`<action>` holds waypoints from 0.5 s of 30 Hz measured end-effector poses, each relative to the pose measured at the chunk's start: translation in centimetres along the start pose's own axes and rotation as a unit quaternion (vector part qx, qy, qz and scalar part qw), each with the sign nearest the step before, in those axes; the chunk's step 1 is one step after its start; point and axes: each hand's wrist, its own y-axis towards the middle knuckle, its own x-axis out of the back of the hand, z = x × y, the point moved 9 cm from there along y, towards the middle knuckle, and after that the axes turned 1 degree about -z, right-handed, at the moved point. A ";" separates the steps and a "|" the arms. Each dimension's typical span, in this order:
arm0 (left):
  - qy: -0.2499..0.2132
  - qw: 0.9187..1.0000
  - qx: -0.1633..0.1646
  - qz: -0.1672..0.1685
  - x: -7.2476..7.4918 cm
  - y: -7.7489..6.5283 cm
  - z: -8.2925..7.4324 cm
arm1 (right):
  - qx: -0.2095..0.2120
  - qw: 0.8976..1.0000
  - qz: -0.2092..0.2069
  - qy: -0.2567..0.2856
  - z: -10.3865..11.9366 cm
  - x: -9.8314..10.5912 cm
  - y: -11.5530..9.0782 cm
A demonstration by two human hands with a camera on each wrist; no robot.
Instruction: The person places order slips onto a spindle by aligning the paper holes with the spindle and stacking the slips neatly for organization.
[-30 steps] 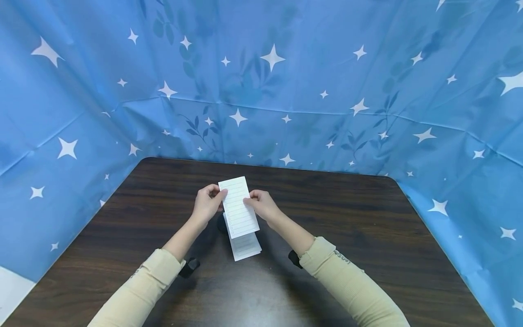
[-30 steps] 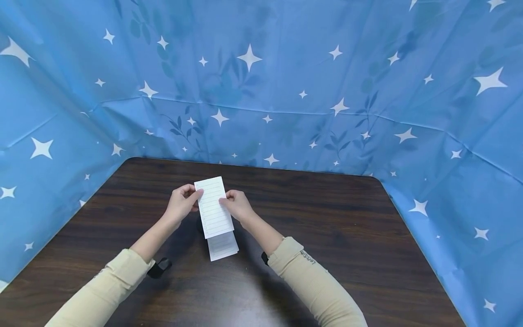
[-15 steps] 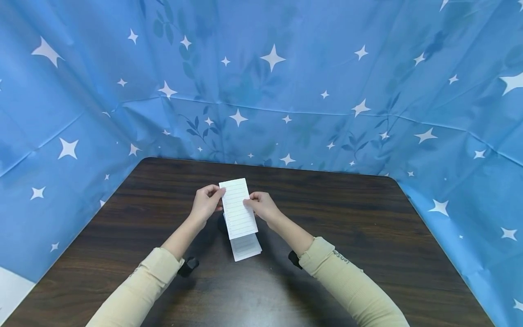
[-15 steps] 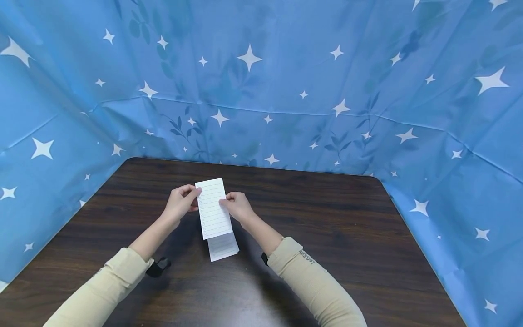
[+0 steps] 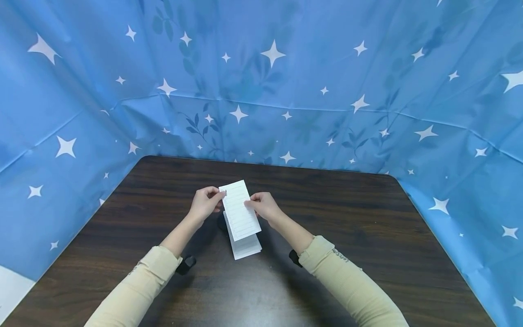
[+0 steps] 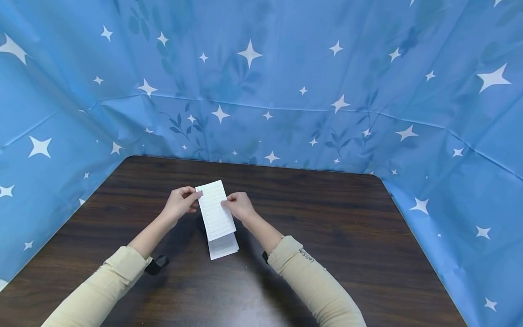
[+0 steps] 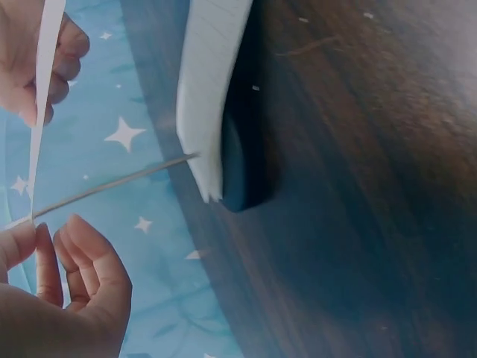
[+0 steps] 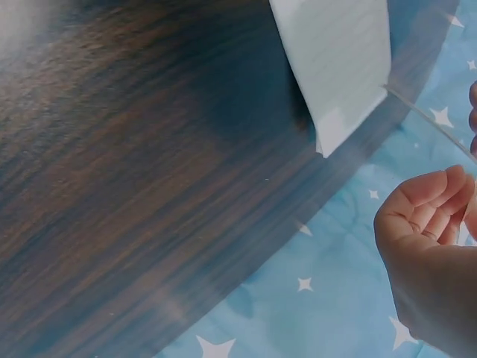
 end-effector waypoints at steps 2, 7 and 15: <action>0.003 1.000 0.007 0.005 0.0 0.1 0.4 | -0.006 1.000 0.005 -0.006 -0.4 0.0 0.0; 0.016 1.000 0.014 0.014 0.0 0.3 1.3 | -0.017 0.999 0.023 -0.018 -1.5 -0.2 0.1; 0.034 0.999 0.018 0.023 0.0 0.7 2.4 | -0.015 0.999 0.017 -0.026 -2.3 -0.3 0.0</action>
